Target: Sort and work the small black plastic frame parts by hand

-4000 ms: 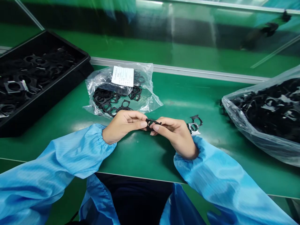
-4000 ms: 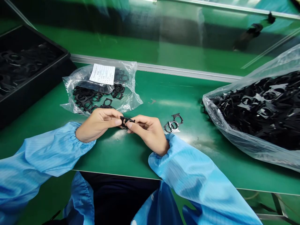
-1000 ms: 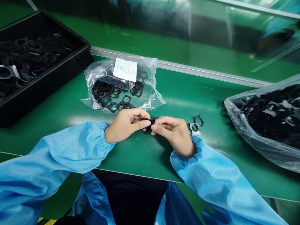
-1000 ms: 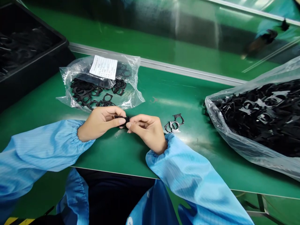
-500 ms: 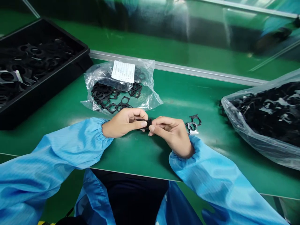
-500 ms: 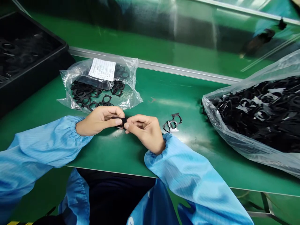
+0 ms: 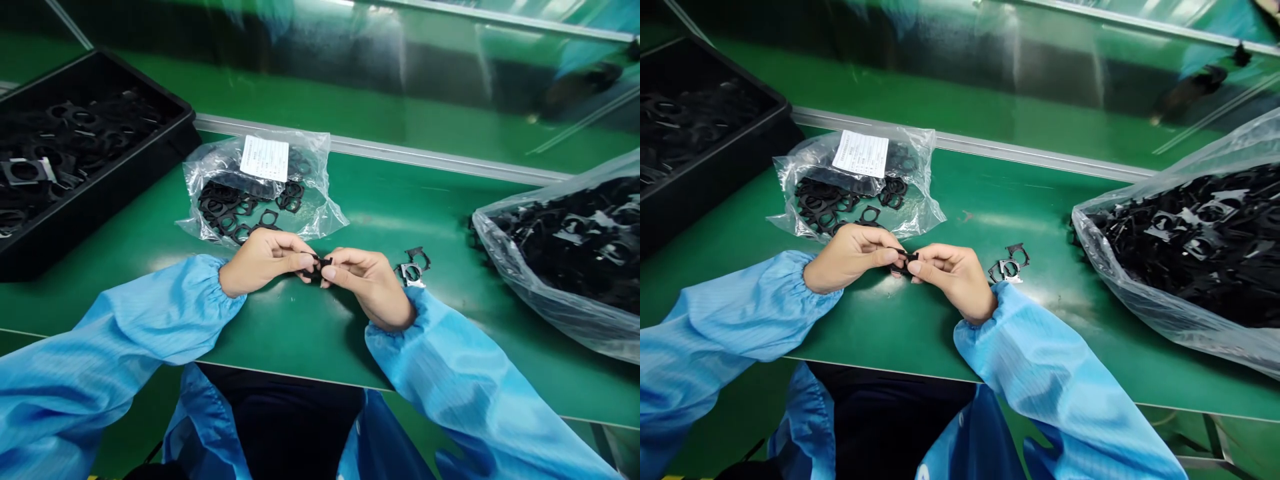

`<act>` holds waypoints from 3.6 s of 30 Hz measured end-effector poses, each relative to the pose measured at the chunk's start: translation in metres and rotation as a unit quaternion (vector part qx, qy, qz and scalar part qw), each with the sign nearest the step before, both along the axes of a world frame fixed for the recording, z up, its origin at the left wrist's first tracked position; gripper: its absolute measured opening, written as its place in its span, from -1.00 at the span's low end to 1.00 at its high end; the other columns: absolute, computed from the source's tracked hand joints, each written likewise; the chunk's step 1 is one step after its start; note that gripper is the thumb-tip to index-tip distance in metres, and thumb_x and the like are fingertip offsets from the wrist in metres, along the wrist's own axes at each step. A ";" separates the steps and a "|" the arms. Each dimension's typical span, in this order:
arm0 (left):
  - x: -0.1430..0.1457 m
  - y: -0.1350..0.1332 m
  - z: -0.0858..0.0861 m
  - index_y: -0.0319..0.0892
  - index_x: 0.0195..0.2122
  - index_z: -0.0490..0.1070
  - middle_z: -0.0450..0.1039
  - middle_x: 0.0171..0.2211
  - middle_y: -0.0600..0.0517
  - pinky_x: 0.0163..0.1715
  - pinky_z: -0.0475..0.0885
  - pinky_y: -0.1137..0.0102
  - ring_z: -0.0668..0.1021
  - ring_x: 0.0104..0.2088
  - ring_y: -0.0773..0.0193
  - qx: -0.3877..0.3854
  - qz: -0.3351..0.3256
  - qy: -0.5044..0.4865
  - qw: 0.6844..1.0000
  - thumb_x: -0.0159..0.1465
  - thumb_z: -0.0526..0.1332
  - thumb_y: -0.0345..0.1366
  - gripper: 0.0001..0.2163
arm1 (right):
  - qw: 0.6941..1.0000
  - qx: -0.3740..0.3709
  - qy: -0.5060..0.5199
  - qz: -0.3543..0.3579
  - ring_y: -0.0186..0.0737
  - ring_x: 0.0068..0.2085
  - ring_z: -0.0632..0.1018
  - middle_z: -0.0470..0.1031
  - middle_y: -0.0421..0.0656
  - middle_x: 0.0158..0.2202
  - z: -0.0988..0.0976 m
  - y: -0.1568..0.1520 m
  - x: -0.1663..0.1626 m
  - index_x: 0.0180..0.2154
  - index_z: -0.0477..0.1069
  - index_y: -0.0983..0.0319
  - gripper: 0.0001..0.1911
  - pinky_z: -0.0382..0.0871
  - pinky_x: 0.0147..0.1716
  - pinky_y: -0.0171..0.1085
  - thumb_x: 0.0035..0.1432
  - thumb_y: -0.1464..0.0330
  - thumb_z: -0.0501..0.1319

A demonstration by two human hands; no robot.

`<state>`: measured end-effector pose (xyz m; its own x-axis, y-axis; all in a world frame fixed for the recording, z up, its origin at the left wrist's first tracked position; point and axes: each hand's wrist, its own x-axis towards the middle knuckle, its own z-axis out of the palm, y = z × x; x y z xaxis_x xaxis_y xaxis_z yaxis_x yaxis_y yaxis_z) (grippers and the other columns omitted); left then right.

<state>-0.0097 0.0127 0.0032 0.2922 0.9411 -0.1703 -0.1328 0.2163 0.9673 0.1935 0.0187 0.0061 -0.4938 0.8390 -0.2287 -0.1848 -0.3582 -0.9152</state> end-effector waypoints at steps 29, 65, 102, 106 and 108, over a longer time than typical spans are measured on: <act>0.006 -0.004 -0.005 -0.27 -0.44 0.57 0.57 -0.53 0.03 -0.45 0.54 0.48 0.59 -0.52 0.35 -0.018 0.025 -0.057 0.998 0.06 0.56 -0.13 -0.68 | 0.998 0.039 -0.043 -0.020 -0.36 -0.49 0.48 0.52 -0.24 -0.57 0.003 -0.002 0.001 -0.55 0.53 0.23 -0.60 0.42 -0.38 -0.29 -0.03 0.07 0.54; 0.007 -0.007 -0.003 -0.24 -0.44 0.57 0.50 -0.54 0.09 -0.54 0.39 0.56 0.44 -0.55 0.44 0.128 0.037 0.083 0.988 0.10 0.38 -0.41 -0.97 | 0.993 0.084 -0.075 -0.025 -0.32 -0.44 0.50 0.51 -0.20 -0.50 0.001 -0.007 -0.007 -0.48 0.54 0.26 -0.57 0.44 -0.34 -0.27 0.05 0.03 0.49; 0.005 -0.006 -0.006 -0.25 -0.45 0.59 0.59 -0.57 0.03 -0.45 0.54 0.50 0.61 -0.52 0.33 0.026 0.038 0.059 0.997 0.07 0.48 -0.30 -0.85 | 0.970 0.192 -0.140 -0.054 -0.33 -0.46 0.47 0.48 -0.19 -0.47 0.003 -0.003 -0.002 -0.50 0.51 0.25 -0.64 0.45 -0.41 -0.30 0.14 0.13 0.45; 0.005 -0.006 -0.005 -0.25 -0.39 0.61 0.59 -0.58 0.04 -0.44 0.54 0.48 0.61 -0.53 0.32 0.020 0.019 0.067 0.997 0.08 0.45 -0.33 -0.88 | 0.927 0.312 -0.202 -0.049 -0.32 -0.42 0.47 0.49 -0.19 -0.45 0.001 -0.005 0.001 -0.47 0.49 0.23 -0.76 0.41 -0.37 -0.30 0.26 0.35 0.34; 0.005 -0.006 -0.004 -0.26 -0.36 0.62 0.58 -0.58 0.04 -0.45 0.54 0.47 0.60 -0.53 0.32 0.021 0.012 0.076 0.997 0.09 0.44 -0.33 -0.87 | 0.903 0.361 -0.229 -0.046 -0.29 -0.40 0.48 0.51 -0.18 -0.44 0.002 -0.006 0.002 -0.45 0.49 0.23 -0.78 0.41 -0.32 -0.28 0.29 0.41 0.30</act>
